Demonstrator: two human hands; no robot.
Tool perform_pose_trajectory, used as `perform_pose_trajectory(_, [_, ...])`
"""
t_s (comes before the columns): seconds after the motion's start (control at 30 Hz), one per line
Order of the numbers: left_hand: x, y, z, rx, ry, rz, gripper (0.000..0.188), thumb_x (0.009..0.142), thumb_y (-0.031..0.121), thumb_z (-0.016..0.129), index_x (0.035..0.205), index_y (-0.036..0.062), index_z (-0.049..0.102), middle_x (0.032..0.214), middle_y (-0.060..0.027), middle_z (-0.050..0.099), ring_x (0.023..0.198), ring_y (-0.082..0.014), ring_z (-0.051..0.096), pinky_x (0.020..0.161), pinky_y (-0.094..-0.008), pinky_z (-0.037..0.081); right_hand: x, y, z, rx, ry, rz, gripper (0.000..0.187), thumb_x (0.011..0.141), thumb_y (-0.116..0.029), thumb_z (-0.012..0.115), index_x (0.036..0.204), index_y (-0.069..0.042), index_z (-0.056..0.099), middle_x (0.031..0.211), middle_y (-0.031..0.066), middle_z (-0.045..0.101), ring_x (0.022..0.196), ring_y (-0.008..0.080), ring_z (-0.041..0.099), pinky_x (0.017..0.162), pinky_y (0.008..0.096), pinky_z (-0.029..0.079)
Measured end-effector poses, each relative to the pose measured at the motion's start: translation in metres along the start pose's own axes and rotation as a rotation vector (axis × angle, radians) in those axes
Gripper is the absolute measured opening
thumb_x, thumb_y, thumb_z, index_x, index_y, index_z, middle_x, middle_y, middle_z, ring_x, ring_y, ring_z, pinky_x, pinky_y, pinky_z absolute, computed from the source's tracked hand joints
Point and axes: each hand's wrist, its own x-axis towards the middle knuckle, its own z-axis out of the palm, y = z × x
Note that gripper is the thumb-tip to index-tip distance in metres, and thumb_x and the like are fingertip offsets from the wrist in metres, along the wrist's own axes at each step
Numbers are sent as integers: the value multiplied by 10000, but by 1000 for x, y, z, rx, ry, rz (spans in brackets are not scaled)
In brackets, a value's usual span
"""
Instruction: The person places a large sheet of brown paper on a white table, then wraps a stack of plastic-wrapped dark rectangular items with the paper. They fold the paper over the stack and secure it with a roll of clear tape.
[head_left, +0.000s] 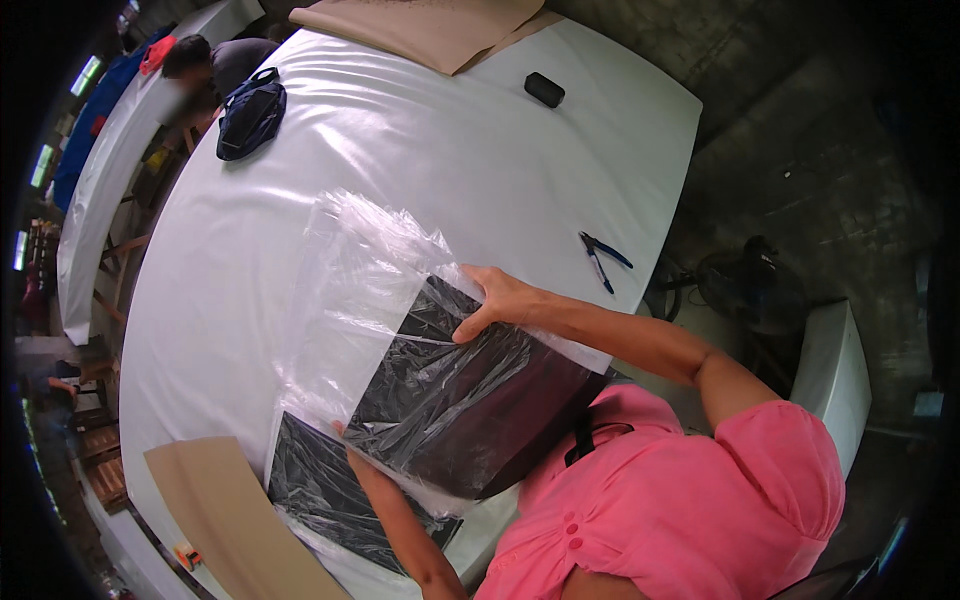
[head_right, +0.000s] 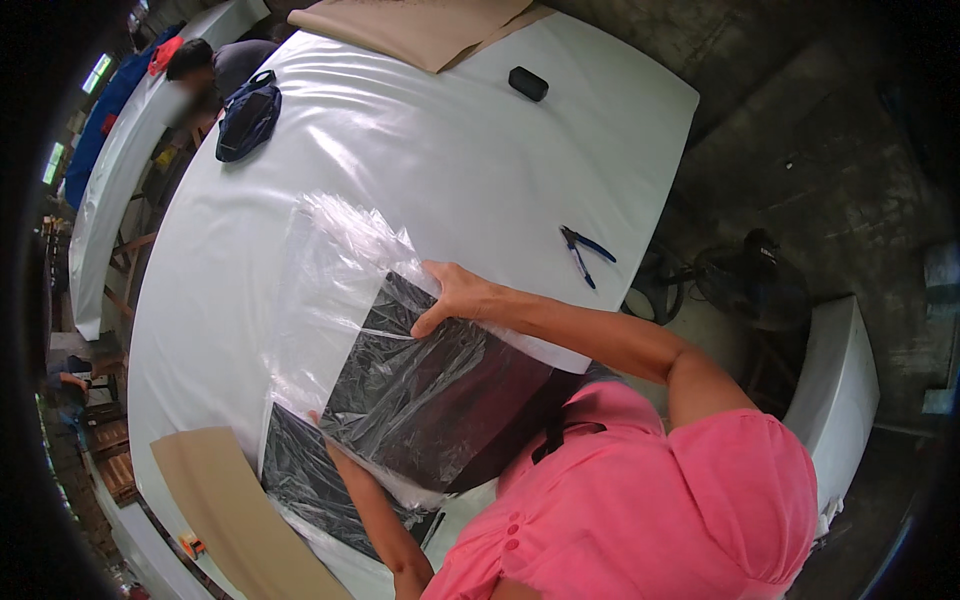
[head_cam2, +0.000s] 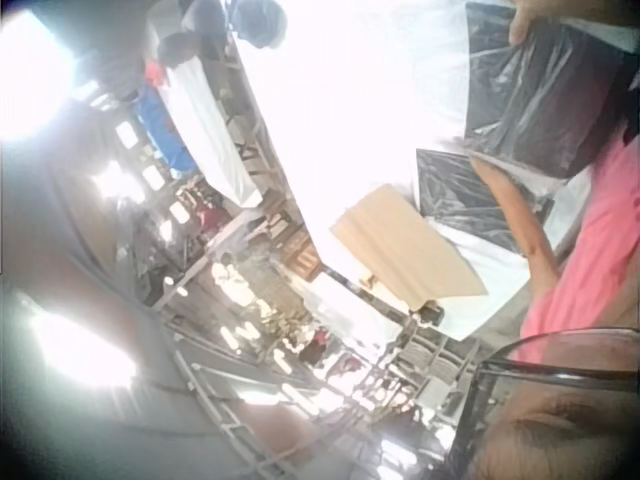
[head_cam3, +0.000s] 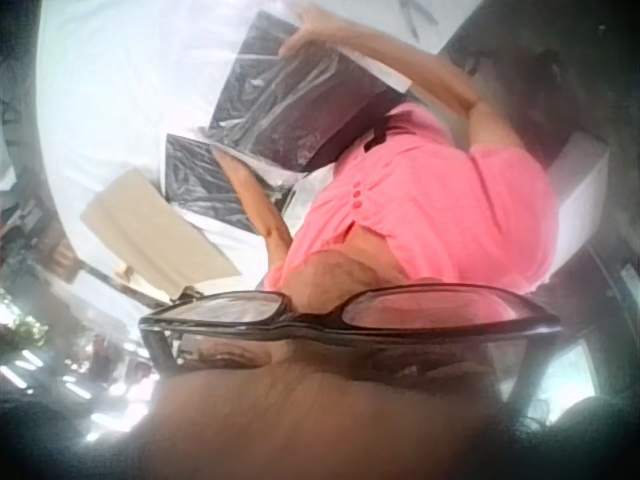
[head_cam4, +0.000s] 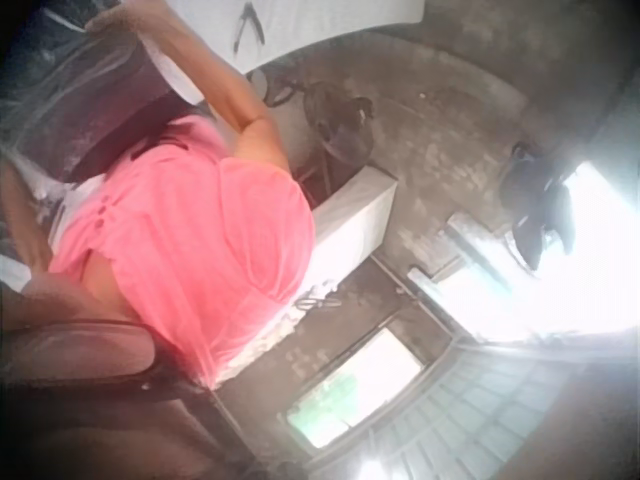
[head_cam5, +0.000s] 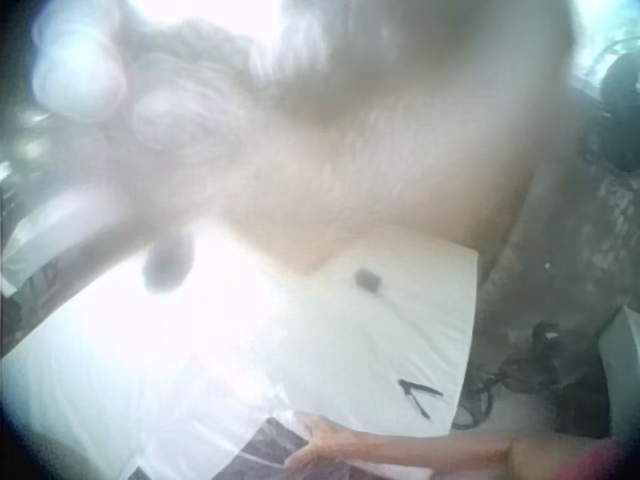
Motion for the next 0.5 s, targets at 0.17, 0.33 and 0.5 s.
perform_pose_trajectory(0.17, [-48, 18, 23, -59, -66, 344, 794, 893, 628, 360, 1345, -24, 387, 1314, -209, 456, 1143, -356, 496, 1004, -475, 379, -27, -39, 5, -82, -13, -228, 697, 552, -72, 831, 1169, 13, 518, 1014, 76, 602, 962, 154, 545, 856, 285, 435])
perform_pose_trajectory(0.33, [-86, 33, 18, -15, -526, 983, 823, 866, 637, 421, 1328, -44, 399, 1290, -198, 476, 1114, -340, 513, 979, -462, 401, -65, -81, 14, 34, 49, -418, 876, 474, -23, 841, 1273, -1, 483, 1103, 57, 586, 1042, 157, 515, 930, 282, 398])
perform_pose_trajectory(0.5, [-151, 30, 40, 144, 78, 896, 659, 715, 271, 667, 1242, -78, 481, 1178, -203, 545, 1058, -302, 555, 929, -418, 450, -87, -95, 12, 11, 21, -571, 896, 410, -13, 840, 1244, -12, 511, 1116, 39, 580, 1063, 175, 506, 999, 308, 344])
